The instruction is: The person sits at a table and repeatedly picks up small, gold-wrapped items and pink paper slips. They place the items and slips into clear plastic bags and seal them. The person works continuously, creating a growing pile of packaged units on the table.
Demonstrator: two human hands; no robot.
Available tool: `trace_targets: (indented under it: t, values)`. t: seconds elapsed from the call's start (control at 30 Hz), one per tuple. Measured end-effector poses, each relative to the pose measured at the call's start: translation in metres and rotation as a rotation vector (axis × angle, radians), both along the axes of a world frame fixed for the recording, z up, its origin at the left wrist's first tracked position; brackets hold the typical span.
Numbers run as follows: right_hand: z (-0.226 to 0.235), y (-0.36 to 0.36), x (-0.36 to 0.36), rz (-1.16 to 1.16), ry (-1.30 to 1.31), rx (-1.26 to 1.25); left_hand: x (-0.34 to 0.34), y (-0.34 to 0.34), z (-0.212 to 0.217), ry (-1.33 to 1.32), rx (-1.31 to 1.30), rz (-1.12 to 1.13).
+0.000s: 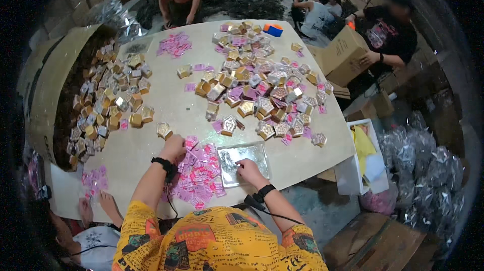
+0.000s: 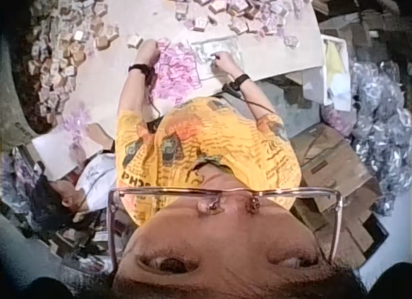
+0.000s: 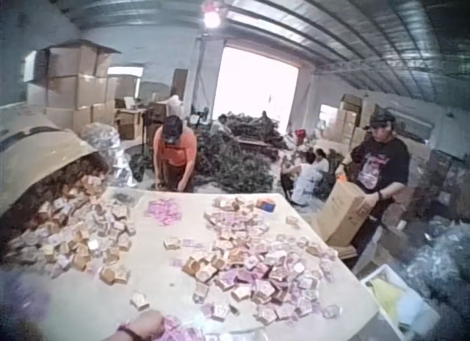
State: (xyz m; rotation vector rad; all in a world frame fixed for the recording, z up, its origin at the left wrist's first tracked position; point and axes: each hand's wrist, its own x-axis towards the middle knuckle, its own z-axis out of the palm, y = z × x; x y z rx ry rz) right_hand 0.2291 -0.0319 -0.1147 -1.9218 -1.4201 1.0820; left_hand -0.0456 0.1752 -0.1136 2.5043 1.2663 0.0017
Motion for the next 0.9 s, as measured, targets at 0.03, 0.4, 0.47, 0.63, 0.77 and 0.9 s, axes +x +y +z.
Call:
trace_targets:
  t: [0.03,0.4,0.47,0.63,0.77,0.9]
  values:
    - [-0.004,0.002,0.0,0.03,-0.082,0.011,-0.003,-0.002,0.014,-0.132,-0.001,0.009]
    - [0.03,0.01,-0.013,0.18,-0.334,0.084,-0.034,-0.035,0.046,-0.598,-0.443,0.343]
    - [0.034,0.012,-0.01,0.189,-0.338,0.068,-0.037,-0.04,0.041,-0.686,-0.545,0.417]
    - [0.033,0.011,-0.001,0.16,-0.333,0.176,-0.034,-0.061,0.058,-0.852,-0.558,0.452]
    - [0.026,0.017,0.009,0.045,-0.152,0.201,-0.032,-0.069,0.066,-1.035,-0.461,0.553]
    - [0.04,0.026,0.021,-0.092,0.371,0.117,-0.02,-0.081,0.09,-1.137,-0.456,0.608]
